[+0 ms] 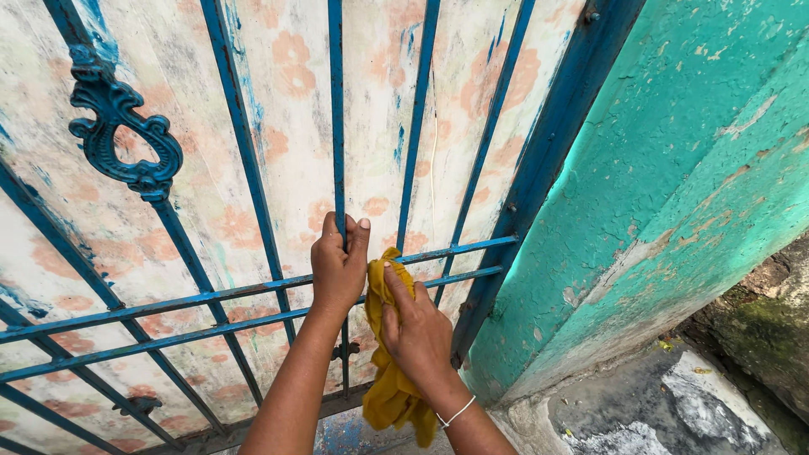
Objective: The person wipes the metal bars and decorative elements of a gate using a cloth.
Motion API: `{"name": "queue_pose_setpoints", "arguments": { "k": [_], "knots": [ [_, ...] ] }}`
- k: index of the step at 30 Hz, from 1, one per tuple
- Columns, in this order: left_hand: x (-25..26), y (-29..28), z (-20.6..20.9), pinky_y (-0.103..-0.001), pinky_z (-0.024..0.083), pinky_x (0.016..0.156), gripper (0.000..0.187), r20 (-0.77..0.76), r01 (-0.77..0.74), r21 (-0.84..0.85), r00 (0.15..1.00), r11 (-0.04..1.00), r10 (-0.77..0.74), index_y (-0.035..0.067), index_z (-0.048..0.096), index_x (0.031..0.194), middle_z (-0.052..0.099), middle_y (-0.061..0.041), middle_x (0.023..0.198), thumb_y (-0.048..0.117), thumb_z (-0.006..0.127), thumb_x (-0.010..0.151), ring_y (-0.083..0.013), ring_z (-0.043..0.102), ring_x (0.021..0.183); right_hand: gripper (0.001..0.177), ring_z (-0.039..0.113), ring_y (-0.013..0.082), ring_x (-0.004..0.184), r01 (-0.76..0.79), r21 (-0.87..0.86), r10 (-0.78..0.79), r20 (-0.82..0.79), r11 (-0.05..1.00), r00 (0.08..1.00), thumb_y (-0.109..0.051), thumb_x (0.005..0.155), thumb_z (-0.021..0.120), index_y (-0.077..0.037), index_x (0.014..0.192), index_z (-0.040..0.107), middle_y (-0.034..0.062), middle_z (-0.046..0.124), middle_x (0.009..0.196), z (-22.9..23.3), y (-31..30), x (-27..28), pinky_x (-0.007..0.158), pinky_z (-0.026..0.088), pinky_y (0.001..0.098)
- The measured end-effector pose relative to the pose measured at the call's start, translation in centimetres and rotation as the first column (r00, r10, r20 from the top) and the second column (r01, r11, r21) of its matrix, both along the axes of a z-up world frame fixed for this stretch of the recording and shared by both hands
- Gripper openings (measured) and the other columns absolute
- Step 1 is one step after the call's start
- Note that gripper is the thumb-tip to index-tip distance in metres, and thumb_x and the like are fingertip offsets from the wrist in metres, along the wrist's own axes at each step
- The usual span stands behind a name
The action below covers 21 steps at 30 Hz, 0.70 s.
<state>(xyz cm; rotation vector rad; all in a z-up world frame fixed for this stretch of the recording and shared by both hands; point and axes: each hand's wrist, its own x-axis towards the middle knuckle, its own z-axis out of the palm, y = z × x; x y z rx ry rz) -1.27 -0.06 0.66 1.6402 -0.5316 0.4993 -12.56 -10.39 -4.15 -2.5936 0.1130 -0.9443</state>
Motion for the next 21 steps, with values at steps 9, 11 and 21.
{"name": "queue_pose_setpoints", "arguments": {
  "k": [9, 11, 21],
  "knots": [
    [-3.9, 6.8, -9.9, -0.058, 0.02, 0.123, 0.061, 0.654, -0.574, 0.564, 0.749, 0.594, 0.102, 0.027, 0.035, 0.152, 0.037, -0.011, 0.152, 0.03, 0.062, 0.097, -0.0275, 0.032, 0.149, 0.054, 0.071, 0.0384, 0.083, 0.315, 0.006, -0.315, 0.008, 0.949, 0.949, -0.022, 0.09, 0.065, -0.029, 0.143, 0.057, 0.0198, 0.067, 0.115, -1.7, -9.3, 0.1, 0.062, 0.056, 0.0477],
    [-3.5, 8.7, -13.4, -0.066, 0.012, 0.12, 0.065, 0.584, -0.553, 0.632, 0.8, 0.543, 0.135, 0.029, 0.032, 0.152, 0.028, -0.008, 0.156, 0.037, 0.061, 0.095, -0.0251, 0.019, 0.151, 0.055, 0.07, 0.0402, 0.086, 0.372, 0.026, -0.372, 0.037, 0.928, 0.927, -0.023, 0.09, 0.066, -0.027, 0.144, 0.057, 0.0184, 0.068, 0.112, -3.3, -12.9, -0.6, 0.066, 0.055, 0.0504],
    [-1.0, 7.9, -19.4, -0.077, -0.008, 0.114, 0.072, 0.437, -0.503, 0.757, 0.865, 0.418, 0.248, 0.024, 0.027, 0.154, 0.017, -0.009, 0.163, 0.056, 0.052, 0.094, -0.0225, -0.001, 0.155, 0.048, 0.074, 0.0364, 0.09, 0.356, 0.142, -0.347, -0.087, 0.923, 0.934, -0.029, 0.096, 0.061, -0.014, 0.142, 0.058, 0.0211, 0.07, 0.121, -6.5, -10.2, 1.0, 0.065, 0.059, 0.0447]
  ]
}}
